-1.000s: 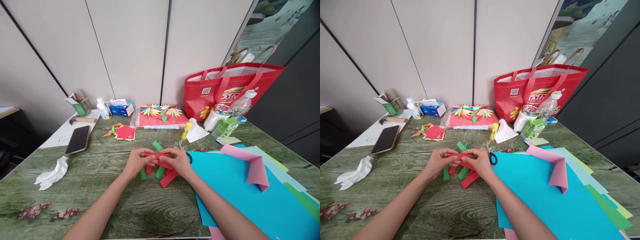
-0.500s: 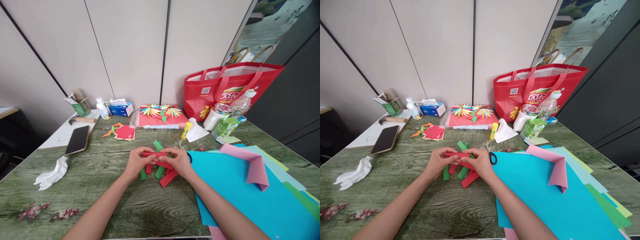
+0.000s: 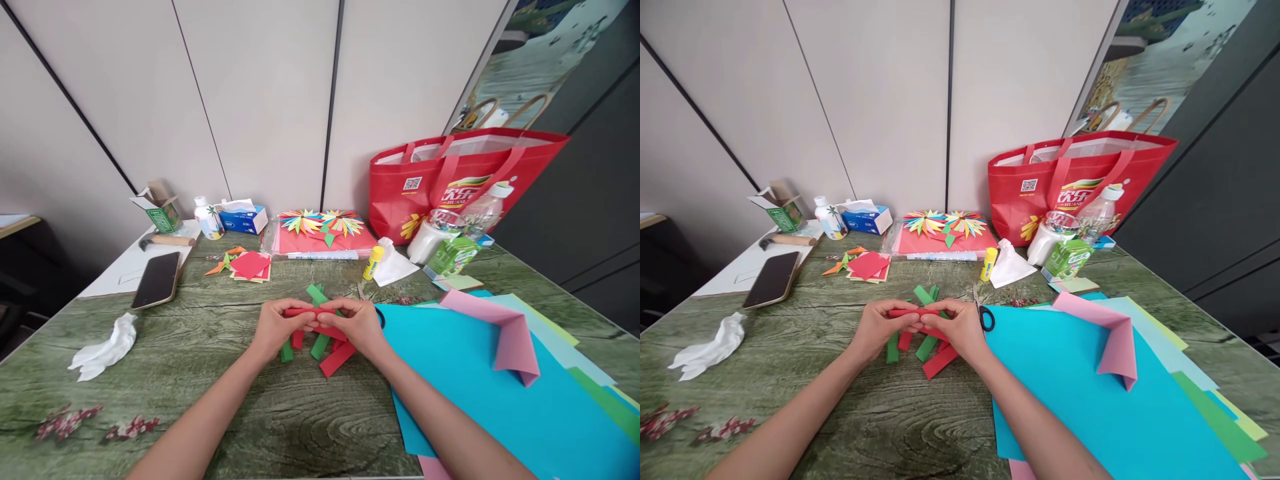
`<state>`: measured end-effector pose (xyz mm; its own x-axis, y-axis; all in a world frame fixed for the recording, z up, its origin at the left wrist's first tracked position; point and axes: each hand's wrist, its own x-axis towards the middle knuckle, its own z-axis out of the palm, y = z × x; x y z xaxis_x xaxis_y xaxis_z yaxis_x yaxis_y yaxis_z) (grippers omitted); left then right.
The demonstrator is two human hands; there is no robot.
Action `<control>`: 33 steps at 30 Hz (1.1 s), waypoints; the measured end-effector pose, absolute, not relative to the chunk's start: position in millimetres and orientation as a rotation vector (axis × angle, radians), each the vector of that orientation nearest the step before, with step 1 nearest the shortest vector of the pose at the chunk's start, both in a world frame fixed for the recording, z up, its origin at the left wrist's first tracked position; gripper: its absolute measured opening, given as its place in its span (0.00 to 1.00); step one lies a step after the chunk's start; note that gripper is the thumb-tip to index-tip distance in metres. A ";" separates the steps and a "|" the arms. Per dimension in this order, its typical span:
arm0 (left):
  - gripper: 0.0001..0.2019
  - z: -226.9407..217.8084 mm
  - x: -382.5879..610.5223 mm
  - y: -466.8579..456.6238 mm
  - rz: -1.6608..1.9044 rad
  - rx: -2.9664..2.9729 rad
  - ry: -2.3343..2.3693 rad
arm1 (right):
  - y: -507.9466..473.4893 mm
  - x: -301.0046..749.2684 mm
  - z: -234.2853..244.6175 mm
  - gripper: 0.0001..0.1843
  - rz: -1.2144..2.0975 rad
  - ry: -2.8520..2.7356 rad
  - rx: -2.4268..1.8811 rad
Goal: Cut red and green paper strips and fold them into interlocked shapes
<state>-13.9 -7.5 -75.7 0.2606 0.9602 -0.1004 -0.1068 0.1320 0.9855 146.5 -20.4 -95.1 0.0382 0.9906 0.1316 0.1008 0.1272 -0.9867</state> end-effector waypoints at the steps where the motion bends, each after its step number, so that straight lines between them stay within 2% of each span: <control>1: 0.09 -75.7 -13.9 -7.4 0.993 1.154 0.981 | -20.6 146.4 -94.6 0.09 1.059 -1.293 -1.194; 8: 0.10 -75.8 -12.9 -8.6 0.996 1.160 1.029 | -21.6 145.4 -90.8 0.12 1.191 -1.222 -1.173; 13: 0.12 -77.1 -13.3 -9.9 0.962 1.152 0.998 | -22.7 146.2 -89.1 0.13 1.127 -1.327 -1.168; 25: 0.17 -69.7 -24.5 -4.0 0.774 1.093 0.836 | -19.0 159.1 -85.7 0.16 1.428 -1.208 -1.027; 29: 0.16 -69.3 -27.0 -2.2 0.797 1.145 0.866 | -18.1 161.4 -86.6 0.14 1.351 -1.286 -1.042; 33: 0.16 -71.6 -24.4 -3.7 0.803 1.161 0.924 | -18.3 159.6 -85.8 0.09 1.120 -1.518 -1.098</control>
<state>-24.4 -3.7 -71.6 0.4126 0.8933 -0.1783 -0.0522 0.2185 0.9744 159.6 -18.3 -85.8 -0.1761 0.9708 0.1629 0.1308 0.1871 -0.9736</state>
